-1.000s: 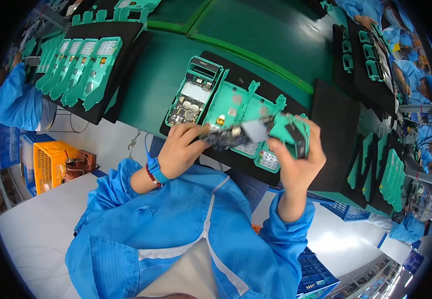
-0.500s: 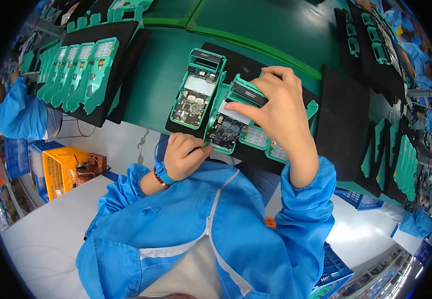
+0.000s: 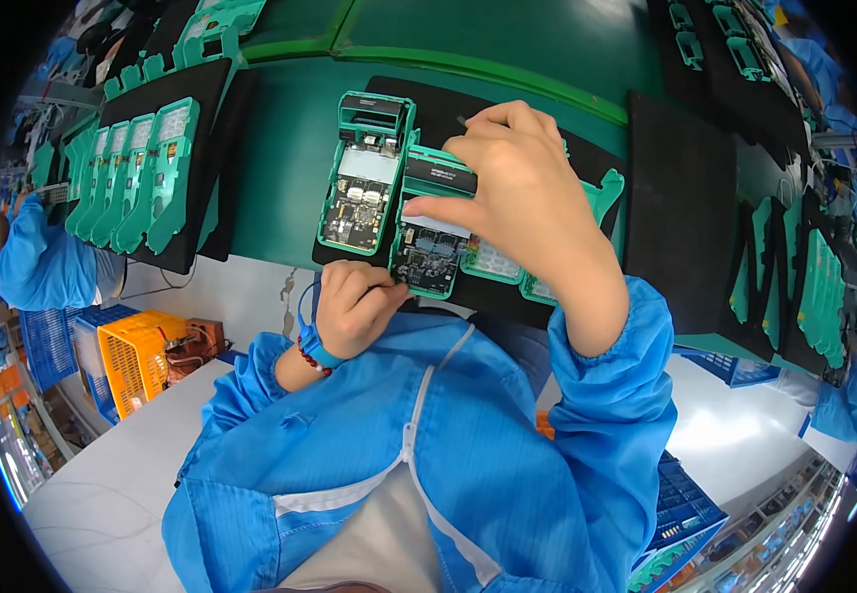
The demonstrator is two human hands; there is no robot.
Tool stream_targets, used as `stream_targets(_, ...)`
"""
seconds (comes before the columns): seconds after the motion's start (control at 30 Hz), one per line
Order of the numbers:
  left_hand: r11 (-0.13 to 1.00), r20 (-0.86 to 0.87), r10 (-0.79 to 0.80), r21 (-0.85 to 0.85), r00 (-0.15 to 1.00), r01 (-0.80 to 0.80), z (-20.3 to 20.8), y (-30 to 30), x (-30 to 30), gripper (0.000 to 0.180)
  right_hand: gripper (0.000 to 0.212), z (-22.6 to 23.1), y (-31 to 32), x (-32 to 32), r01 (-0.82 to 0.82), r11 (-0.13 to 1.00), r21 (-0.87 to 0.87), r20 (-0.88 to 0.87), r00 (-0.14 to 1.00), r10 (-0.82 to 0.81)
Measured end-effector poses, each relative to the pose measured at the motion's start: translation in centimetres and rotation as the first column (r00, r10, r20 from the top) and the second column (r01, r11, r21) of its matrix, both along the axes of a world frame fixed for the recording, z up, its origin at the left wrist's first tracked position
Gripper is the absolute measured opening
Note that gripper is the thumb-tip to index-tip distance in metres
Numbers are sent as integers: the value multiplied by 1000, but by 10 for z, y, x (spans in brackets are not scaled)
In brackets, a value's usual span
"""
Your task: The person assembles handheld electronic devices by fitting circuit board modules into plastic housings on a tray by hand, and pushes the completed trays along the assembly line table.
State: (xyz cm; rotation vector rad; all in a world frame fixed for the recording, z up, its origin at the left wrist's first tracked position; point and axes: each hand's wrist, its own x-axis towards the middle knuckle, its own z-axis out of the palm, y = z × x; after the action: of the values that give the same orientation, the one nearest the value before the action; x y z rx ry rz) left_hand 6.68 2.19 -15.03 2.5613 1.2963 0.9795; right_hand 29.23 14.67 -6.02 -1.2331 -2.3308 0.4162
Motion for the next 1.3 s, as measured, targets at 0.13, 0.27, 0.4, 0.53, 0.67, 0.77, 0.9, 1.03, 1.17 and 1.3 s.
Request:
stream_targets(0.13,998,-40,18,-55,999,-20,13,5,3,35,49,-15,5,-7,-19,1000,-19,-37,999,19)
stream_targets(0.27,987,-165,-18,-158,986,-8,11,5,0,43,51,-45,11,-14,15,999,-35,24,1000,-14)
stream_targets(0.4,981,-217,-29,-191,976,-14,10,4,-2,47,49,-63,9,-21,146,958,248,56,985,-164)
stream_targets(0.53,978,-183,-14,-208,983,-25,16,4,3,49,46,-64,4,-26,157,930,333,57,981,-186)
stream_targets(0.67,985,-229,-9,-168,973,-31,19,9,8,43,41,-66,9,-26,105,951,292,52,991,-125)
stream_targets(0.77,987,-211,-75,-156,975,42,19,14,6,39,40,-68,7,-23,89,966,242,20,995,-97)
stream_targets(0.9,984,-198,-108,-164,974,76,16,8,8,45,38,-62,-4,-21,96,949,301,-6,995,-99)
stream_targets(1.03,986,-211,-87,-161,973,54,16,4,8,46,37,-60,-3,-25,83,940,331,33,995,-99)
stream_targets(1.17,985,-199,-89,-161,976,57,12,4,7,46,35,-66,2,-24,113,939,325,20,992,-126)
stream_targets(1.3,988,-188,-93,-141,978,67,12,7,8,37,49,-70,9,-26,131,935,330,117,977,-178)
